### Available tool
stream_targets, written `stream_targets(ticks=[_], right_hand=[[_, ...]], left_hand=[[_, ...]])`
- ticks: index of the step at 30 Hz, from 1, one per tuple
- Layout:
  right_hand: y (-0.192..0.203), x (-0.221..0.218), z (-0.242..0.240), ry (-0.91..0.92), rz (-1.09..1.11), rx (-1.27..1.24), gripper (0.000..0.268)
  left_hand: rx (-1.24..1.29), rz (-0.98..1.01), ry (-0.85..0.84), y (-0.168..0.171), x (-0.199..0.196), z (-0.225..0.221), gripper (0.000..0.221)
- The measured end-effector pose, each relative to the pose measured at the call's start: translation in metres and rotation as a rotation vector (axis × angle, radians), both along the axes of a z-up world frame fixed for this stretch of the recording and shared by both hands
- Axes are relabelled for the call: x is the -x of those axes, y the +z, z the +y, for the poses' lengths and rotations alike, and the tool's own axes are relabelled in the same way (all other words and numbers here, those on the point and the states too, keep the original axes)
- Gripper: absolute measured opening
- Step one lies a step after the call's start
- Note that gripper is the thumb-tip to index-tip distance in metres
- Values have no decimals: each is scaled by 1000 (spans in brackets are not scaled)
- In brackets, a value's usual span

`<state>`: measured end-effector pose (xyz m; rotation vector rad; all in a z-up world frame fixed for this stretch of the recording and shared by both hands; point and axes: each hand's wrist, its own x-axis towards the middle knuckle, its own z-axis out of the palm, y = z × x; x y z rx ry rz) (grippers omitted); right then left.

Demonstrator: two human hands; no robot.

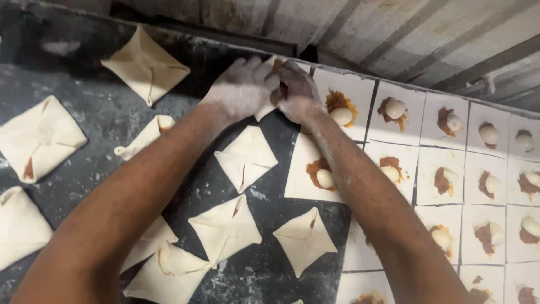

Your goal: The person folds square pieces of dough over a filling containing a white rounded component, pressing the corners together by hand on a dark work surface.

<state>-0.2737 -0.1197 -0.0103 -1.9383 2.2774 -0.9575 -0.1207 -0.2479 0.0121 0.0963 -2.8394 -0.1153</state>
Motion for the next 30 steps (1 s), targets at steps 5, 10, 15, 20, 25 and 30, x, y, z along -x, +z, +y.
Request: stream_targets(ticks=[5, 10, 15, 20, 25, 30], right_hand=[[14, 17, 8, -291, 17, -58, 27], [8, 48, 5, -397, 189, -45, 15], [24, 55, 3, -337, -27, -75, 16], [28, 33, 7, -444, -290, -5, 11], [22, -19, 6, -63, 448, 337, 18], [15, -74, 16, -102, 344, -275, 44]], left_hand=[[-309, 12, 173, -15, 7, -6, 36], [-218, -17, 209, -16, 14, -4, 29], [-607, -172, 311, 22, 2, -4, 32], [-465, 53, 164, 9, -12, -16, 26], [-393, 50, 212, -17, -2, -14, 23], [-478, 148, 262, -28, 8, -19, 21]])
